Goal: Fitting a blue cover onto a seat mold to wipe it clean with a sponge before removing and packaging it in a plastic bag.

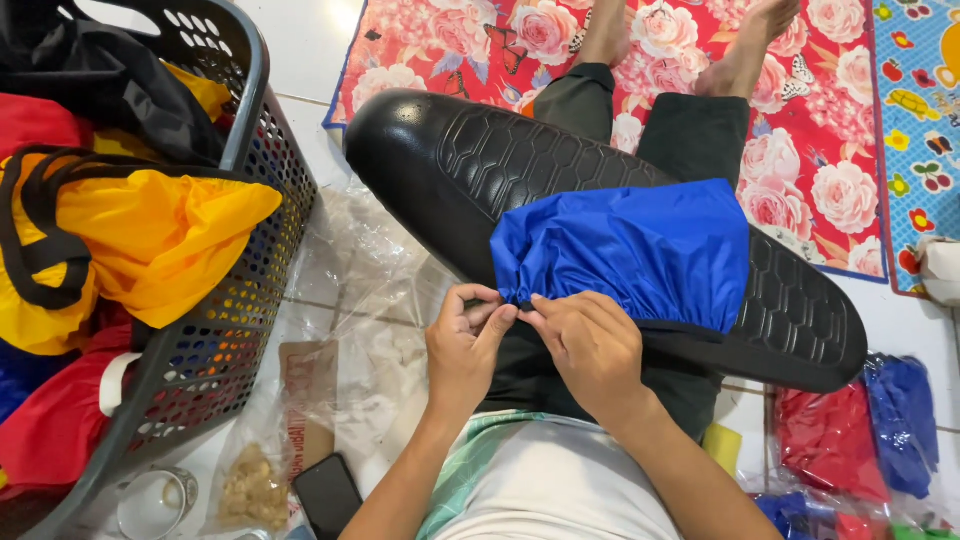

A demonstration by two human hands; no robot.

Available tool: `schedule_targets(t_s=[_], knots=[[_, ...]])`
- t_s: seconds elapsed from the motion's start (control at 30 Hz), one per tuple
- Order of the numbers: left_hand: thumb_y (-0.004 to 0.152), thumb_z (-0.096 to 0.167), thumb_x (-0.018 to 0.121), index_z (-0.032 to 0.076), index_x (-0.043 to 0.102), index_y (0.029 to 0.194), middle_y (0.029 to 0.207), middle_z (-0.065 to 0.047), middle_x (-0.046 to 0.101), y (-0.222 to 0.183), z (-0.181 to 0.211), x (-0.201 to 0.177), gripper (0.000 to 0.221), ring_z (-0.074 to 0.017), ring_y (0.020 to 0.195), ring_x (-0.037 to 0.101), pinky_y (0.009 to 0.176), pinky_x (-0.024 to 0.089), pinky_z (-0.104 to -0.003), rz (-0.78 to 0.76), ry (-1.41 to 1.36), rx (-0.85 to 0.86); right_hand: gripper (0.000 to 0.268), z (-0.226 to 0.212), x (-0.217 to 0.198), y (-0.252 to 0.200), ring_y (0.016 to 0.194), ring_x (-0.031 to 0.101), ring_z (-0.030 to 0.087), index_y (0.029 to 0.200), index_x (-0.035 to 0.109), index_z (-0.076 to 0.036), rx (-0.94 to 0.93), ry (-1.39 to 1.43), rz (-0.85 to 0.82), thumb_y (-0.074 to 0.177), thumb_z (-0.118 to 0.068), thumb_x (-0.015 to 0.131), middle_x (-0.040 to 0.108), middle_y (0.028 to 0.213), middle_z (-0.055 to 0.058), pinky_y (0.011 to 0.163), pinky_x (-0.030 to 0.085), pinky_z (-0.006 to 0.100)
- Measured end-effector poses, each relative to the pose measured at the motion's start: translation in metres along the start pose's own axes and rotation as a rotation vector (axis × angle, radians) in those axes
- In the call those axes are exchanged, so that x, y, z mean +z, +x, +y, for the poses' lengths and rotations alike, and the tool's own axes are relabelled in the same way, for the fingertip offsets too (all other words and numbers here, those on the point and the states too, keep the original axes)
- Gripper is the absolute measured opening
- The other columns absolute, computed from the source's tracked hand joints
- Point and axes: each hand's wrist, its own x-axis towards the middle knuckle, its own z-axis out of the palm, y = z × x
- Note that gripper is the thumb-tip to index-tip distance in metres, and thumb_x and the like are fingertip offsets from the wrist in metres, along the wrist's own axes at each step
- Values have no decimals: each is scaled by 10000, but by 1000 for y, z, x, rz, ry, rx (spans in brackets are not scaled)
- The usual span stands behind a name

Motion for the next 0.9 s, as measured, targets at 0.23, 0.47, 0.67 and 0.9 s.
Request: schedule_targets(t_s=[0.23,0.47,0.67,0.9], knots=[[926,201,767,24,637,1020,881,-201,813,2,-2,5,239,-155,785,777,733,645,-292,-30,-88,-51,183,-7,1,9,667,704,228,775,645,-29,-32,-4,-34,908,25,758,709,763,69,679,632,352],[886,238,808,109,669,1135,926,-208,805,3,15,7,313,-225,856,780,720,646,-317,-40,91,48,144,-4,-3,6,728,726,225,798,661,-28,-29,7,-12,890,38,750,719,787,61,717,640,341],[905,202,799,135,712,1079,865,-185,799,20,29,12,205,-245,809,782,664,633,-299,4,237,157,188,9,-27,-34,757,702,218,786,664,-86,74,-117,61,827,-68,847,769,925,37,791,613,380],[904,105,784,74,711,1100,904,-239,781,30,40,21,212,-314,838,776,718,639,-375,16,178,176,454,54,-73,-120,665,482,235,923,556,-21,474,-415,243,834,-194,967,566,835,95,676,485,343]])
